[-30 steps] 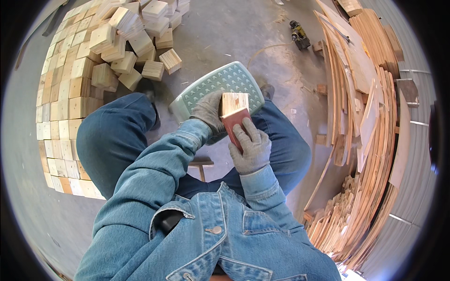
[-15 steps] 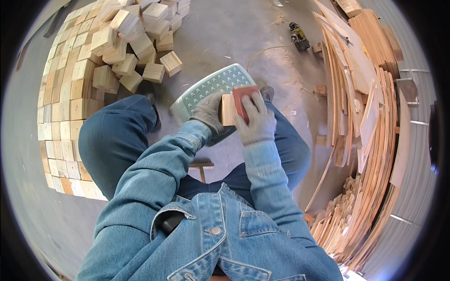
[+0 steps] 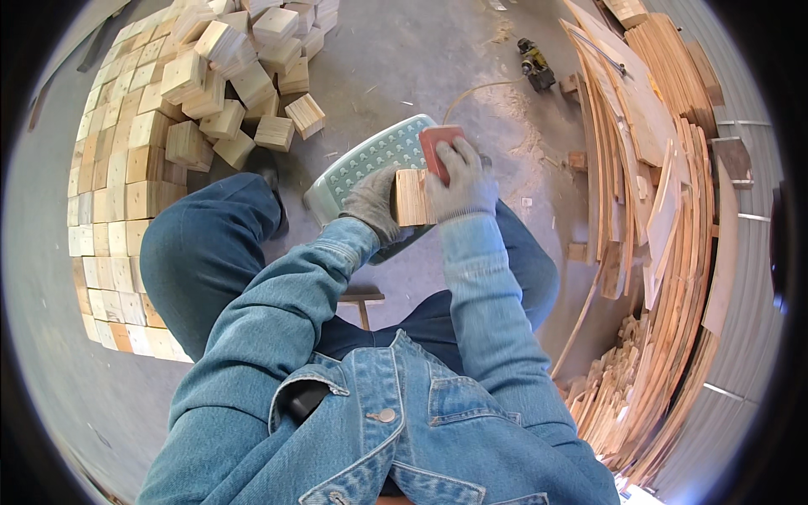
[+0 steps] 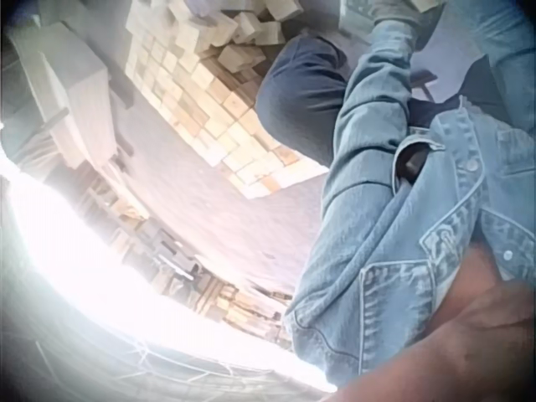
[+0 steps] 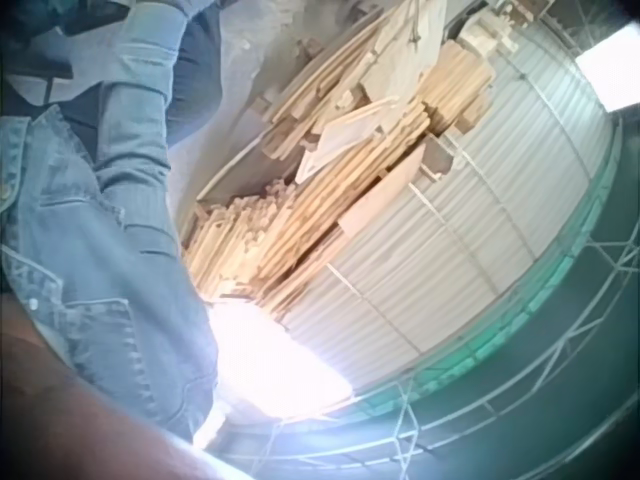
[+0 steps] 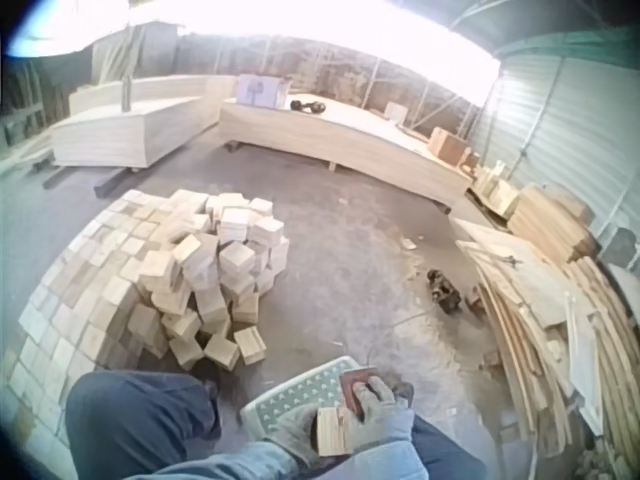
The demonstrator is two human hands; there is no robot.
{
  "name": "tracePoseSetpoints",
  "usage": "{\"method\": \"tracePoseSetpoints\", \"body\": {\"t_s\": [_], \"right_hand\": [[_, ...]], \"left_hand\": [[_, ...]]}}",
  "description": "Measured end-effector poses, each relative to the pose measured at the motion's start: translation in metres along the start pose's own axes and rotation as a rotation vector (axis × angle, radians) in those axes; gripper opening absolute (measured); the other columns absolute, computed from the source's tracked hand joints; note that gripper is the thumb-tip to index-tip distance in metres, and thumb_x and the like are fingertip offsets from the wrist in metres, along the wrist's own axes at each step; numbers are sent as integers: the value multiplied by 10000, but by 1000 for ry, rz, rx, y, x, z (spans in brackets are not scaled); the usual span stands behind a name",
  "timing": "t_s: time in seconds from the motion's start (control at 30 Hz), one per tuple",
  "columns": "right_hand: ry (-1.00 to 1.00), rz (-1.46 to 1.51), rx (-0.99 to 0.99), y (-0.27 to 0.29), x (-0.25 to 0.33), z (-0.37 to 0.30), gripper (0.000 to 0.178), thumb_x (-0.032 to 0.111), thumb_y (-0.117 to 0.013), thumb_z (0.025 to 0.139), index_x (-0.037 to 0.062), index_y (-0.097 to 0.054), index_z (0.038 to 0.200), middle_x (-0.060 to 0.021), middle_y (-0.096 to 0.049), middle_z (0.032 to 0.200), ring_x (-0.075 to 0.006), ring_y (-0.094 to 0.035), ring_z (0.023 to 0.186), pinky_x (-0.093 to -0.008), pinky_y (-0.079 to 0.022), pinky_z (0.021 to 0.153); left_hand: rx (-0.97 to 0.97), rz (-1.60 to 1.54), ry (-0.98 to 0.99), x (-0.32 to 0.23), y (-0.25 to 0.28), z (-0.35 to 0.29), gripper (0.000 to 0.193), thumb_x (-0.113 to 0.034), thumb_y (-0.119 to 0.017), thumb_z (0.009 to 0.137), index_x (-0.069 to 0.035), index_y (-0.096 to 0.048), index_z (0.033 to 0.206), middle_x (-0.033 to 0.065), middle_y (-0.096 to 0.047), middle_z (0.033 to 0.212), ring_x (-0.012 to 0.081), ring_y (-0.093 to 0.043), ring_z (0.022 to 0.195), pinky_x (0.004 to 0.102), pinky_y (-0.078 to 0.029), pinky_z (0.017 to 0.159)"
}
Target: The person sits on a low stool and sands small wooden blocks using a red sanding block. They repeatedly pick up blocks from a pile, sand them, and place them back down.
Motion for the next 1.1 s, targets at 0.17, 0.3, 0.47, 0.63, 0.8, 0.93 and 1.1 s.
{"method": "tracePoseSetpoints", "body": {"t_s": [0.17,0.3,0.47,0.63,0.8,0.93,1.1], "right_hand": [[80,-6,-87,-2,-6,-11,596,360,-807,865,215,-710,1435,-83,-605,1561,-423,-688,1149,-531,-543,1027],[14,100,1,19,-5,-93,620,336,-817,835,175,-721,1426,-134,-607,1550,-426,-661,1158,-537,-527,1034],[83,79,-13,39,-2,-146,615,306,-823,817,133,-734,1401,-163,-615,1530,-422,-658,1143,-549,-523,1018],[69,84,-58,14,-6,-76,582,308,-810,834,206,-738,1403,-106,-632,1526,-412,-678,1136,-546,-538,999],[-32,-31,17,-2,-2,8,577,367,-810,856,259,-728,1417,-42,-610,1563,-399,-684,1151,-528,-557,993],[-16,-15,15,-4,-5,-7,634,401,-814,862,259,-691,1467,-65,-572,1603,-414,-680,1150,-536,-556,999],[-6,61,9,24,-11,-111,658,368,-815,836,202,-696,1462,-139,-576,1583,-428,-661,1138,-550,-529,1013]], "left_hand": [[-47,-13,-11,-2,0,-3,979,-428,-992,633,-138,-557,1460,185,-653,1378,393,-625,1320,451,-506,1161],[91,-61,19,7,-6,5,949,-440,-989,643,-132,-576,1440,202,-662,1376,402,-632,1319,463,-509,1163],[24,-46,33,-3,3,1,906,-418,-995,641,-138,-602,1407,207,-675,1356,408,-642,1306,471,-518,1152],[43,-48,31,-4,3,1,890,-404,-984,655,-147,-596,1414,200,-669,1367,407,-636,1311,470,-514,1151],[43,-29,4,-4,-2,4,908,-384,-982,654,-139,-576,1427,175,-669,1351,366,-647,1293,437,-520,1131],[-53,-12,-21,1,0,-2,904,-381,-984,652,-127,-586,1423,176,-676,1341,360,-653,1286,436,-519,1135],[40,-79,17,-20,9,0,864,-441,-999,636,-142,-620,1351,189,-697,1290,392,-667,1255,466,-535,1109]]}}
Point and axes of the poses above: each hand's wrist, its own z-axis towards the middle knuckle, its own y-axis out of the back of the hand, x = y × z, the point moved 4 cm from there along z, towards the middle knuckle
